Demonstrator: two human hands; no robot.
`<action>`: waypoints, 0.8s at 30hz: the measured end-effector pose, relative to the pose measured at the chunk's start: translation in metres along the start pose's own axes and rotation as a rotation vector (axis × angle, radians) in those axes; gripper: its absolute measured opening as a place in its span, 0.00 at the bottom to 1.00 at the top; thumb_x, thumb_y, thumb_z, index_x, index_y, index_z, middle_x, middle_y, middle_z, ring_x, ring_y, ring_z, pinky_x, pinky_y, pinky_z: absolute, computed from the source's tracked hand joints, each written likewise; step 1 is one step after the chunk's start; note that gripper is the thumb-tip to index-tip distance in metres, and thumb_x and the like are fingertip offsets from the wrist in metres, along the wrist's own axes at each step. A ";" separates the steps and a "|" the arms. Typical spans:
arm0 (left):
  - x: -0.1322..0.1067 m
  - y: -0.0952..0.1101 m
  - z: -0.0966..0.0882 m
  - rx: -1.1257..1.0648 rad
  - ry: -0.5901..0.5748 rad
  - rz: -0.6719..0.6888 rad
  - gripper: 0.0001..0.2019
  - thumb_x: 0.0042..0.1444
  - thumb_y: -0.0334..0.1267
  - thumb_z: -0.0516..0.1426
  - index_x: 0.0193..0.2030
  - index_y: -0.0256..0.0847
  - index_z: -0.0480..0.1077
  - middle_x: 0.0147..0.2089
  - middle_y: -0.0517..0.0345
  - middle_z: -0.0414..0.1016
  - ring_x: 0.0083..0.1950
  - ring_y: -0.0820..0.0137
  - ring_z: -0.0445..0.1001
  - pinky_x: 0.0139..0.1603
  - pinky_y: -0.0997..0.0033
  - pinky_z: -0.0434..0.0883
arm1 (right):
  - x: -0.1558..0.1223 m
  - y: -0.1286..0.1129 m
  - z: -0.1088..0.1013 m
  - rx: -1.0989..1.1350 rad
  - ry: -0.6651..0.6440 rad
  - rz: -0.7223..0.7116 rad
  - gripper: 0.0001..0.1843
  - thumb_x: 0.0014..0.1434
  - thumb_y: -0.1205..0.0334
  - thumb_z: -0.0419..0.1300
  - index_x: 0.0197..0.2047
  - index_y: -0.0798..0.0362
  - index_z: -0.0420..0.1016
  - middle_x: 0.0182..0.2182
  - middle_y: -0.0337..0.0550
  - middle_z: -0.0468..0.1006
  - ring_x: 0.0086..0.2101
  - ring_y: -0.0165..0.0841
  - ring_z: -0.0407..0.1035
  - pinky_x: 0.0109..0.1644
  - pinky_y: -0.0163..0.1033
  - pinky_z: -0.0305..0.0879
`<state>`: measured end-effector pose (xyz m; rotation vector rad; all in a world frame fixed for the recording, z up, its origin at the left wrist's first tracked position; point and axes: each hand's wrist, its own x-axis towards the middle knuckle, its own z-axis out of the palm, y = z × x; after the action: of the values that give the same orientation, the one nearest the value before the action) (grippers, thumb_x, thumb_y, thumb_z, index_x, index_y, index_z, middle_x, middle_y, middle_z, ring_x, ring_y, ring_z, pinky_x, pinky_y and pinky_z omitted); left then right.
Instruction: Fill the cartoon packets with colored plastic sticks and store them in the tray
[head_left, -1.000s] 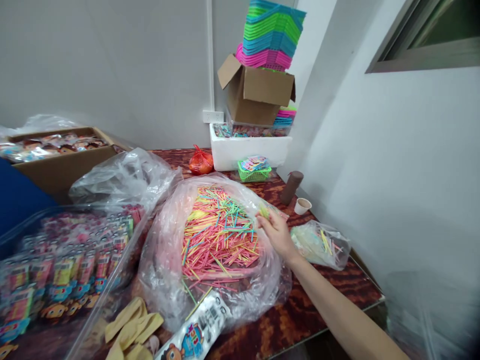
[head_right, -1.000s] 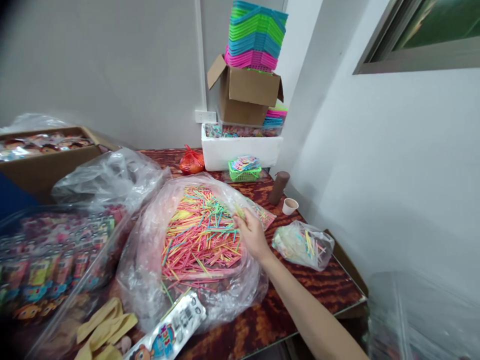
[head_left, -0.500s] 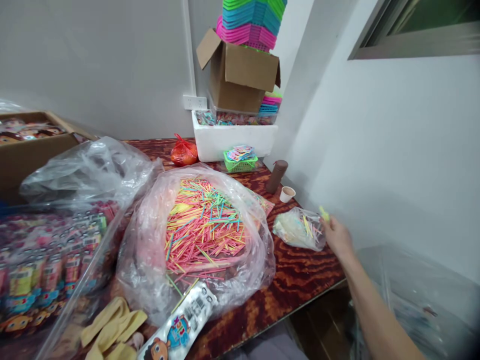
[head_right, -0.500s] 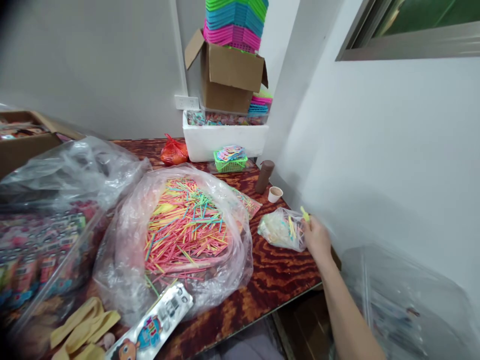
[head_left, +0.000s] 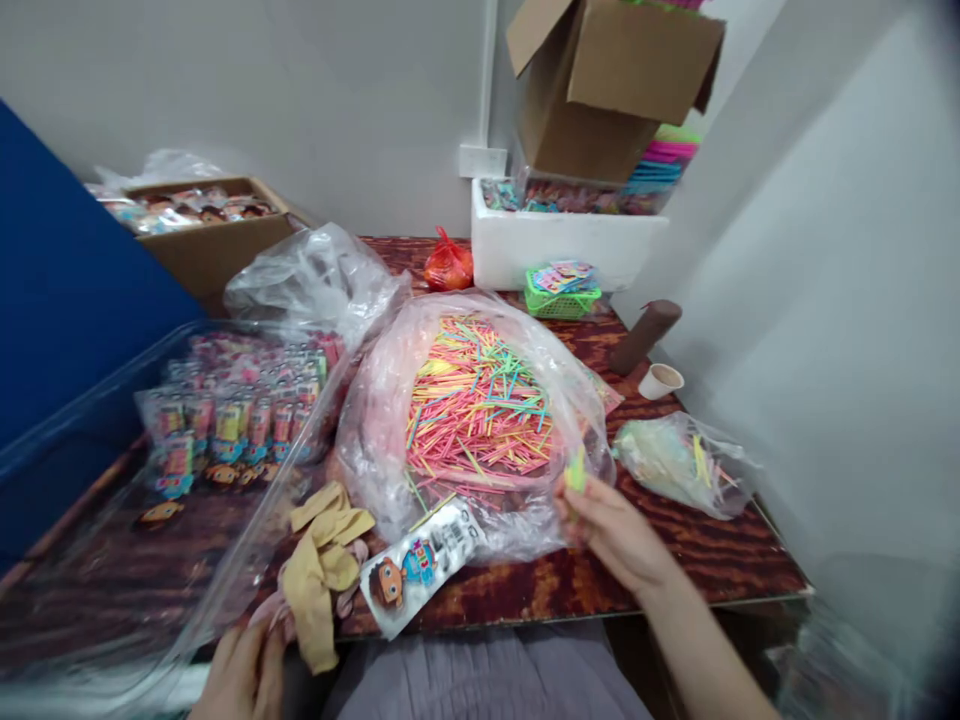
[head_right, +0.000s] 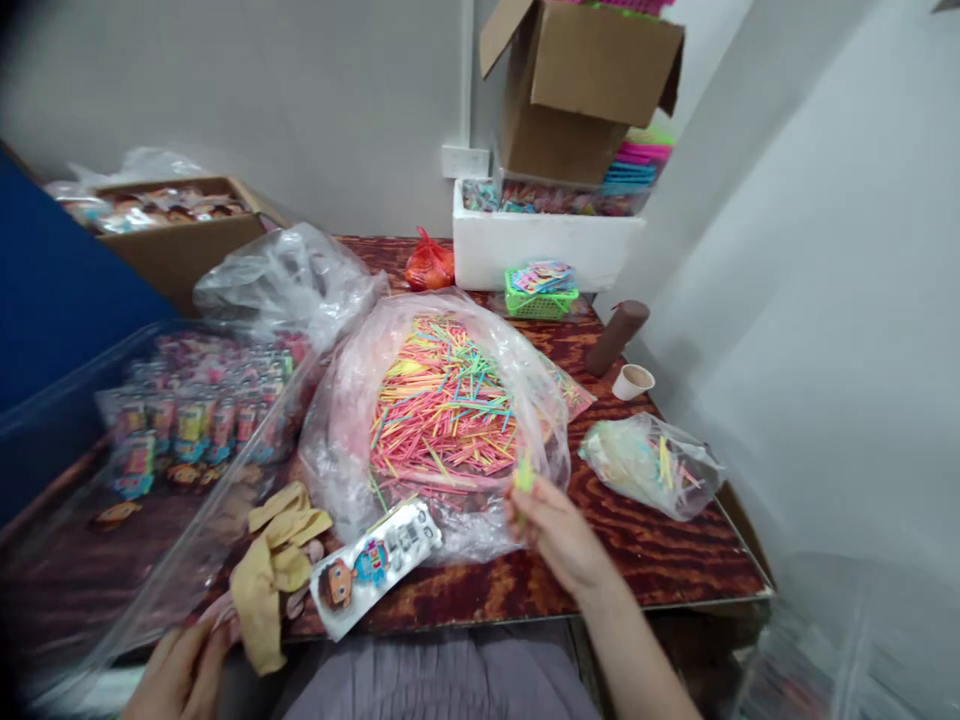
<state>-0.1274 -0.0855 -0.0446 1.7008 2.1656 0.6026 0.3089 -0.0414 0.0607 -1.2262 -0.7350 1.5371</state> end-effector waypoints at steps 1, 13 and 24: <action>-0.001 0.001 -0.002 0.011 -0.011 0.017 0.18 0.58 0.50 0.48 0.47 0.46 0.71 0.46 0.52 0.75 0.50 0.56 0.74 0.48 0.60 0.72 | 0.005 0.014 0.018 -0.007 -0.035 -0.012 0.12 0.55 0.53 0.65 0.36 0.52 0.73 0.26 0.39 0.71 0.26 0.29 0.64 0.30 0.35 0.61; -0.024 0.092 -0.022 -0.109 0.168 0.284 0.16 0.64 0.47 0.50 0.53 0.44 0.67 0.50 0.50 0.73 0.48 0.61 0.74 0.47 0.64 0.71 | 0.051 0.105 0.041 -0.515 0.010 -0.375 0.08 0.63 0.60 0.54 0.35 0.51 0.72 0.32 0.41 0.75 0.36 0.37 0.69 0.43 0.38 0.61; -0.020 0.158 0.032 -0.190 0.027 0.631 0.11 0.63 0.31 0.51 0.49 0.42 0.70 0.46 0.49 0.74 0.47 0.62 0.72 0.48 0.61 0.70 | 0.031 0.077 0.024 -0.818 -0.033 -0.619 0.15 0.65 0.68 0.47 0.46 0.50 0.73 0.40 0.47 0.76 0.42 0.40 0.69 0.47 0.45 0.65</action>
<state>0.0250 -0.0687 0.0084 2.2654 1.4957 0.9519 0.2613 -0.0338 -0.0114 -1.3443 -1.6827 0.7397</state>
